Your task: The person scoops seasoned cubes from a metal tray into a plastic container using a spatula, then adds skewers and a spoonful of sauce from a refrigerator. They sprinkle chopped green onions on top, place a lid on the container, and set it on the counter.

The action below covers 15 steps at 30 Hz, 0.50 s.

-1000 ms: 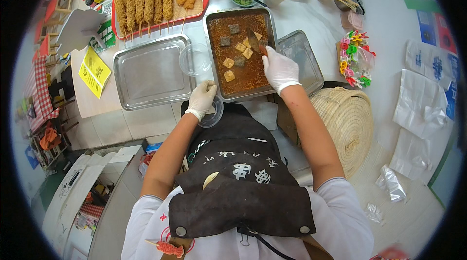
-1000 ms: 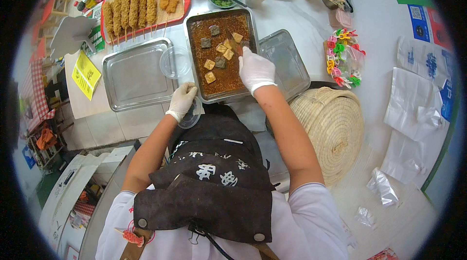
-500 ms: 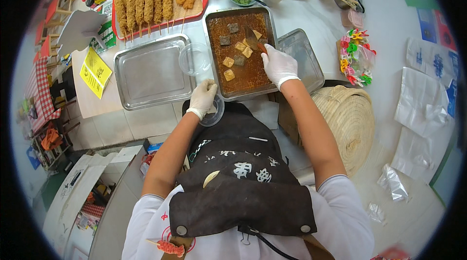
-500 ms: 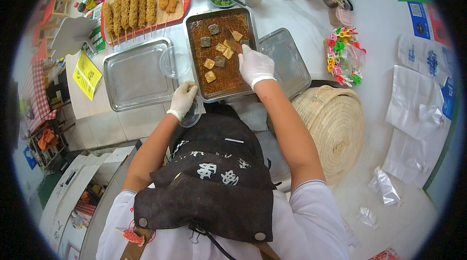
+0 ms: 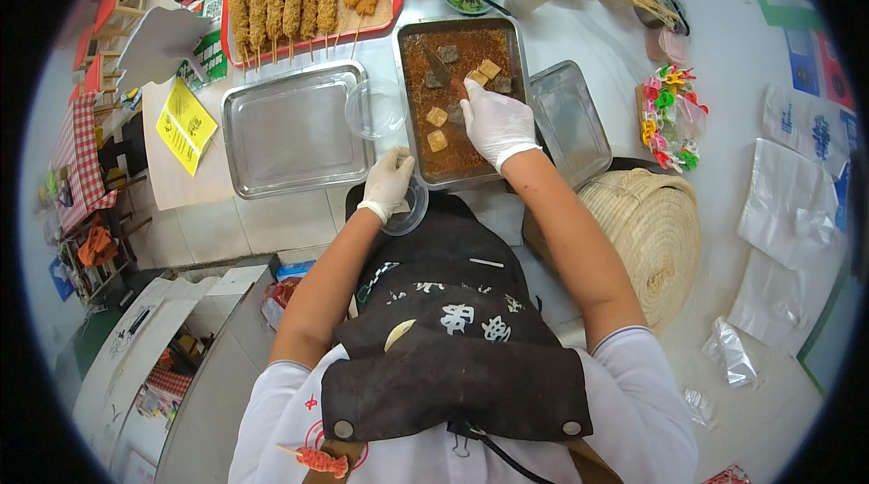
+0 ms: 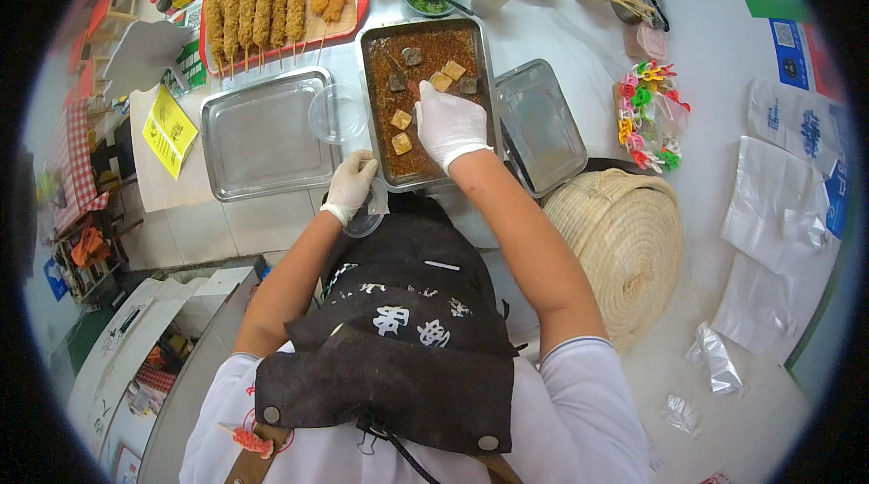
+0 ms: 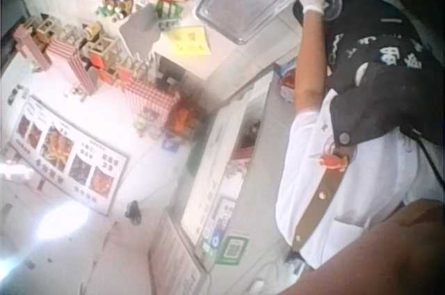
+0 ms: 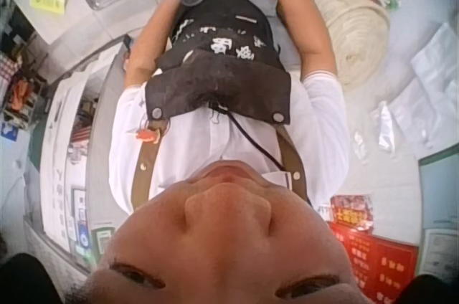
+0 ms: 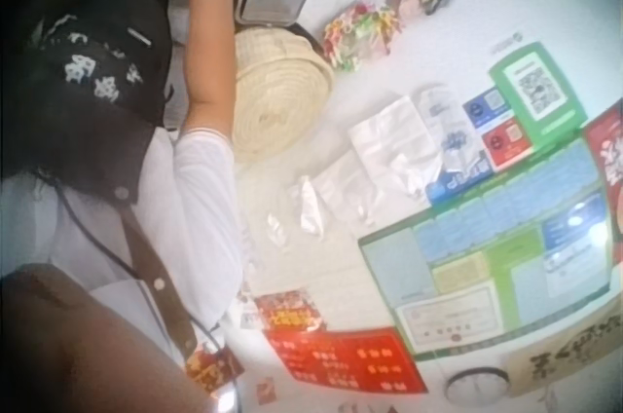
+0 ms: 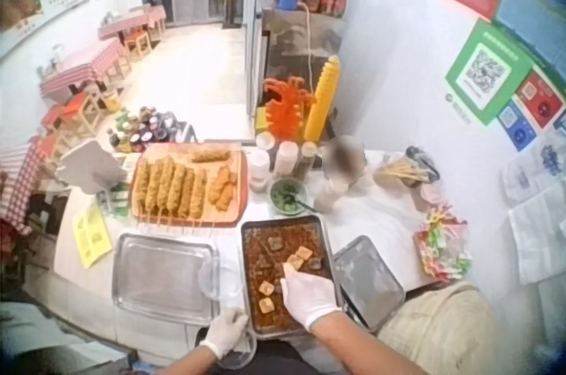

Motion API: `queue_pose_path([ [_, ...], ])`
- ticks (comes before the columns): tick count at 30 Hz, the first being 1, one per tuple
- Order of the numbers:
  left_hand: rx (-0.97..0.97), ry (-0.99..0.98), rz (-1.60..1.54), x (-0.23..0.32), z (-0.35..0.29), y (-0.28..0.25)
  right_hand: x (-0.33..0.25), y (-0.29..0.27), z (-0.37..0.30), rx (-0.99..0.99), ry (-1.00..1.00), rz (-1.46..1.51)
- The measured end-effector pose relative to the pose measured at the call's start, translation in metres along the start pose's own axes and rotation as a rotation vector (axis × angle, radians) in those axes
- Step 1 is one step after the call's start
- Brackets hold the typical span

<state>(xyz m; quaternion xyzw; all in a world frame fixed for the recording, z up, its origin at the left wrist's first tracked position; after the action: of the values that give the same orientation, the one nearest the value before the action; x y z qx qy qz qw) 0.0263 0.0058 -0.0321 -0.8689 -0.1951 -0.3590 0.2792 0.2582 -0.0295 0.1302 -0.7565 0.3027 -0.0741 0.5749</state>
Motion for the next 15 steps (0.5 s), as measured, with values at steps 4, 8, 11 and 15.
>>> queue_pose_path([
  [4,-0.008,0.003,0.013,0.0,-0.001,0.001,0.008,-0.006,0.005,-0.078,0.043,-0.019],
  [8,0.01,0.014,0.035,0.003,-0.001,-0.001,0.022,-0.019,0.021,0.015,0.096,0.013],
  [11,0.006,0.009,0.034,0.005,-0.002,-0.002,0.024,-0.016,0.04,0.027,0.059,-0.05],
  [15,-0.014,-0.026,-0.013,0.002,-0.003,0.0,0.036,-0.003,0.042,-0.084,0.122,-0.045],
])
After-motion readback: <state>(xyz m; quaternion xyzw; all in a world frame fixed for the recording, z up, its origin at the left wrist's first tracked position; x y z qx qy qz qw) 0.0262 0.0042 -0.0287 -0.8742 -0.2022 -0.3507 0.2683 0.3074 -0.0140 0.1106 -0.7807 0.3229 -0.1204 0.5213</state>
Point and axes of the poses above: each hand's wrist, its own z-axis towards the middle knuckle, its own y-axis out of the palm, x = y × z, the point moved 8 cm from there along z, towards the middle knuckle
